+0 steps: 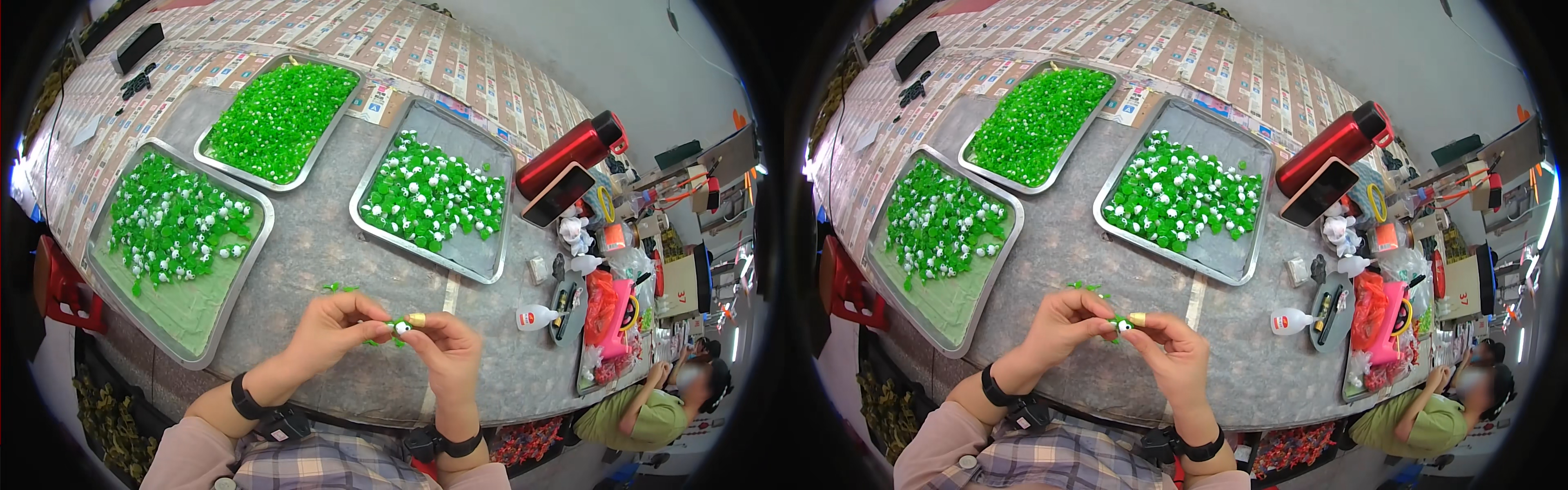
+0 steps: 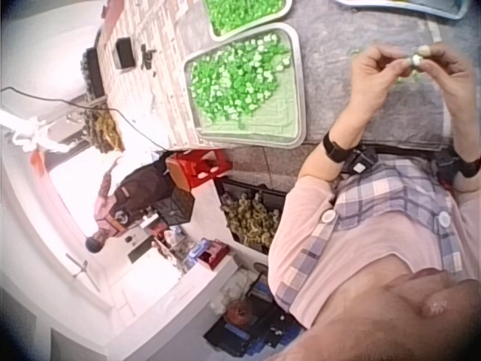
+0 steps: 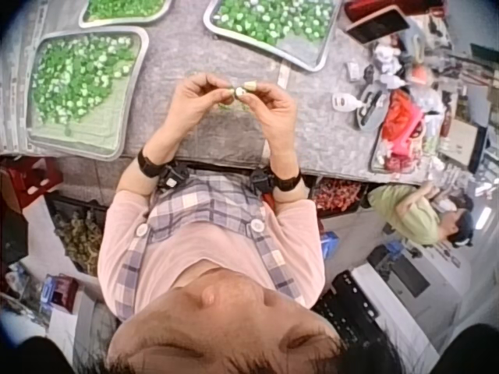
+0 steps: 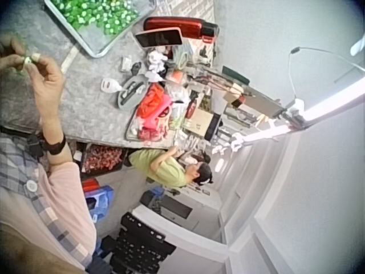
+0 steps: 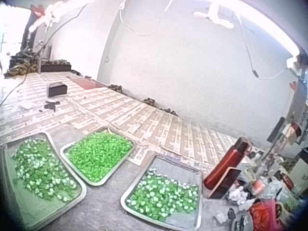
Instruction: Gluing small white plastic components onto green plastic bases to assemble toy figures.
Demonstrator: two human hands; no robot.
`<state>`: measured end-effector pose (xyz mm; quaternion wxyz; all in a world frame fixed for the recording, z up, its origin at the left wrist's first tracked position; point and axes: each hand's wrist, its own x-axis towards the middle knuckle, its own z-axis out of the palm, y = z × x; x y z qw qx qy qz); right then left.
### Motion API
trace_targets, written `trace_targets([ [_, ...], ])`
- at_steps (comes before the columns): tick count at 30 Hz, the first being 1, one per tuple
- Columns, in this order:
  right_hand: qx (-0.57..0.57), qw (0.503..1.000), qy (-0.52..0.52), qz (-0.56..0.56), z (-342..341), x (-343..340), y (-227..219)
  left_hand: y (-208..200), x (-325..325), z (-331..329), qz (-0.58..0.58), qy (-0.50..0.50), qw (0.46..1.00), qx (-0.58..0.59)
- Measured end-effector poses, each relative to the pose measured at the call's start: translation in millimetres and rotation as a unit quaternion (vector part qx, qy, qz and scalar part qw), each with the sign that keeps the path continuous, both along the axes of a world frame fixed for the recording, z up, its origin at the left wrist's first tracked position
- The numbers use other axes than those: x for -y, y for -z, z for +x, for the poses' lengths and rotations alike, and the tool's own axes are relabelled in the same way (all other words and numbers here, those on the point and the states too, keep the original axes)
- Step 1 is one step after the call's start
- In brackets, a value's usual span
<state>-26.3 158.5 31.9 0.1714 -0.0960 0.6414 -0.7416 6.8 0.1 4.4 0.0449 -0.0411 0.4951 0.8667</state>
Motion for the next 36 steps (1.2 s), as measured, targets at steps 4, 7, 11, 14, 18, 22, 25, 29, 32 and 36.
trace_targets([
  [4,0.063,0.998,-0.025,-0.011,-3.1,-1.3,-0.5,-6.6,-3.1,2.9,-0.176,-0.039,0.982,-0.063],
  [7,0.087,0.995,-0.048,-0.019,-5.5,-6.1,-5.5,-13.2,-3.0,1.4,-0.326,-0.056,0.928,-0.170],
  [11,0.088,0.993,-0.083,0.006,-8.0,-14.6,-1.7,-14.2,-3.5,-1.2,-0.406,-0.065,0.874,-0.258],
  [14,0.102,0.991,-0.082,0.014,-7.3,-15.3,-1.9,-11.5,-6.6,-0.1,-0.436,-0.077,0.855,-0.271],
  [18,0.120,0.989,-0.080,0.026,-7.6,-16.6,1.9,-13.0,-7.4,1.8,-0.432,-0.069,0.866,-0.242],
  [22,0.083,0.996,-0.040,-0.013,-12.0,-17.2,2.2,-14.5,3.2,4.9,-0.209,-0.071,0.971,-0.088],
  [25,-0.067,0.981,-0.007,0.182,-15.4,-27.2,7.3,-5.5,36.0,8.1,0.189,-0.218,0.957,-0.035],
  [29,-0.278,0.861,-0.101,0.413,-13.5,-32.5,16.6,-11.5,66.6,5.6,0.381,-0.282,0.880,-0.032],
  [32,-0.314,0.833,-0.108,0.442,-7.7,-31.9,26.7,-12.9,48.8,5.5,0.190,-0.222,0.956,0.003],
  [36,-0.250,0.882,-0.124,0.379,-5.8,-31.8,17.5,-14.9,11.3,7.4,-0.249,-0.030,0.960,-0.122],
])
